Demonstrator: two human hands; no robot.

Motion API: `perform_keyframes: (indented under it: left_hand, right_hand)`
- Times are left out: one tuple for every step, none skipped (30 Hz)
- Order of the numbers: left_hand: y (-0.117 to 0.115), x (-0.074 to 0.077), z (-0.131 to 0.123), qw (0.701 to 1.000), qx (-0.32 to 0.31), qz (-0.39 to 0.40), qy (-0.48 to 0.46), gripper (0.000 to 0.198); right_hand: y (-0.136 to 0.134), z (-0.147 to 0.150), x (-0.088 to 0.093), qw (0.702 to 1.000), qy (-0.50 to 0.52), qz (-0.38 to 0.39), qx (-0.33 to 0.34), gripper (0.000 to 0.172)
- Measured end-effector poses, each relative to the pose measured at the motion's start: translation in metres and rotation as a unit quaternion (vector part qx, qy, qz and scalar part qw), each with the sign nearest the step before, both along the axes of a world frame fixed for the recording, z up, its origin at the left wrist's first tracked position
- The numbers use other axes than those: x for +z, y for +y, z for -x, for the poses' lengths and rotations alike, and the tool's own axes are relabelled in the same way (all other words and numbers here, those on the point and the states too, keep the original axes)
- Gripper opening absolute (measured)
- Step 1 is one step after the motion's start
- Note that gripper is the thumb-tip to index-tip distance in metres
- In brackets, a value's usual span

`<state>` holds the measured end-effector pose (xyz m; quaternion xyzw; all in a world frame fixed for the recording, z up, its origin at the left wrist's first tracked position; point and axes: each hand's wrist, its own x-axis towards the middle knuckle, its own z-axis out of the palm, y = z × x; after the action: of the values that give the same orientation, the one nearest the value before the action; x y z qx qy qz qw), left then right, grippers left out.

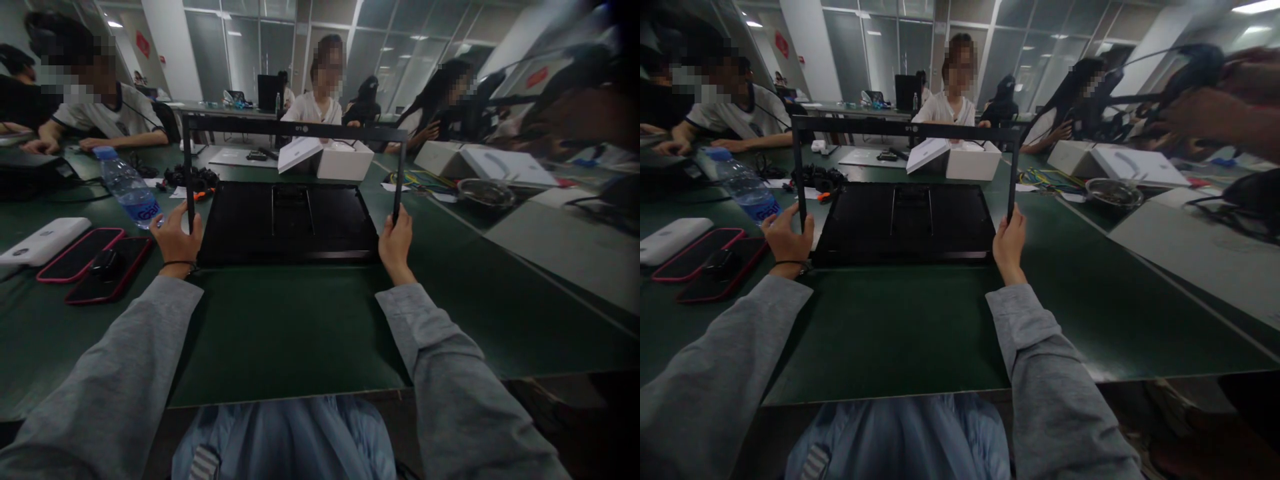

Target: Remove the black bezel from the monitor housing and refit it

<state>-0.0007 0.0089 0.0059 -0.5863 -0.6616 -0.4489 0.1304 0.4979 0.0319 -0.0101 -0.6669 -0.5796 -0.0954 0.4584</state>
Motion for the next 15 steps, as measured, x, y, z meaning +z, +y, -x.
perform_keyframes:
  left_hand:
    - [-0.001, 0.001, -0.001, 1.0, 0.001, 0.0, 0.0, 0.043]
    - [-0.002, 0.001, -0.001, 1.0, -0.001, 0.004, 0.0, 0.043]
    - [-0.001, 0.0, -0.001, 1.0, -0.005, 0.007, 0.002, 0.042]
    - [0.0, -0.001, 0.0, 1.0, -0.01, 0.009, 0.003, 0.041]
    - [0.001, -0.004, 0.002, 1.0, -0.014, 0.012, 0.005, 0.041]
    - [0.003, -0.006, 0.003, 1.0, -0.017, 0.017, 0.005, 0.04]
    - [0.005, -0.009, 0.004, 0.999, -0.018, 0.026, 0.004, 0.04]
    - [0.007, -0.011, 0.005, 0.999, -0.015, 0.04, 0.001, 0.039]
    - [0.009, -0.013, 0.006, 0.998, -0.009, 0.056, -0.002, 0.039]
    - [0.011, -0.015, 0.006, 0.997, -0.001, 0.073, -0.005, 0.039]
    - [0.013, -0.017, 0.007, 0.996, 0.008, 0.088, -0.006, 0.038]
    - [0.014, -0.018, 0.007, 0.995, 0.017, 0.099, -0.006, 0.038]
    - [0.016, -0.019, 0.006, 0.994, 0.024, 0.107, -0.006, 0.038]
    - [0.017, -0.02, 0.006, 0.993, 0.028, 0.113, -0.007, 0.038]
    - [0.017, -0.02, 0.006, 0.992, 0.03, 0.118, -0.007, 0.038]
  right_hand:
    - [-0.001, 0.001, 0.002, 1.0, 0.002, -0.004, 0.0, 0.059]
    - [-0.002, 0.002, 0.003, 1.0, 0.006, -0.004, -0.003, 0.059]
    - [-0.003, 0.002, 0.003, 1.0, 0.009, 0.001, -0.005, 0.059]
    - [-0.003, 0.002, 0.002, 1.0, 0.013, 0.01, -0.007, 0.06]
    - [-0.002, 0.002, 0.001, 1.0, 0.015, 0.022, -0.008, 0.06]
    - [-0.001, 0.001, -0.001, 0.999, 0.016, 0.034, -0.008, 0.06]
    - [0.001, 0.0, -0.003, 0.999, 0.015, 0.047, -0.009, 0.06]
    - [0.003, -0.001, -0.006, 0.998, 0.011, 0.058, -0.008, 0.06]
    - [0.005, -0.003, -0.008, 0.998, 0.007, 0.068, -0.008, 0.06]
    - [0.007, -0.005, -0.011, 0.997, 0.003, 0.075, -0.008, 0.06]
    - [0.009, -0.006, -0.012, 0.997, 0.0, 0.08, -0.007, 0.059]
    - [0.011, -0.008, -0.014, 0.996, -0.003, 0.085, -0.008, 0.059]
    - [0.013, -0.009, -0.015, 0.996, -0.004, 0.09, -0.007, 0.06]
    - [0.014, -0.011, -0.016, 0.995, -0.005, 0.095, -0.006, 0.06]
    - [0.016, -0.012, -0.017, 0.995, -0.006, 0.1, -0.006, 0.06]
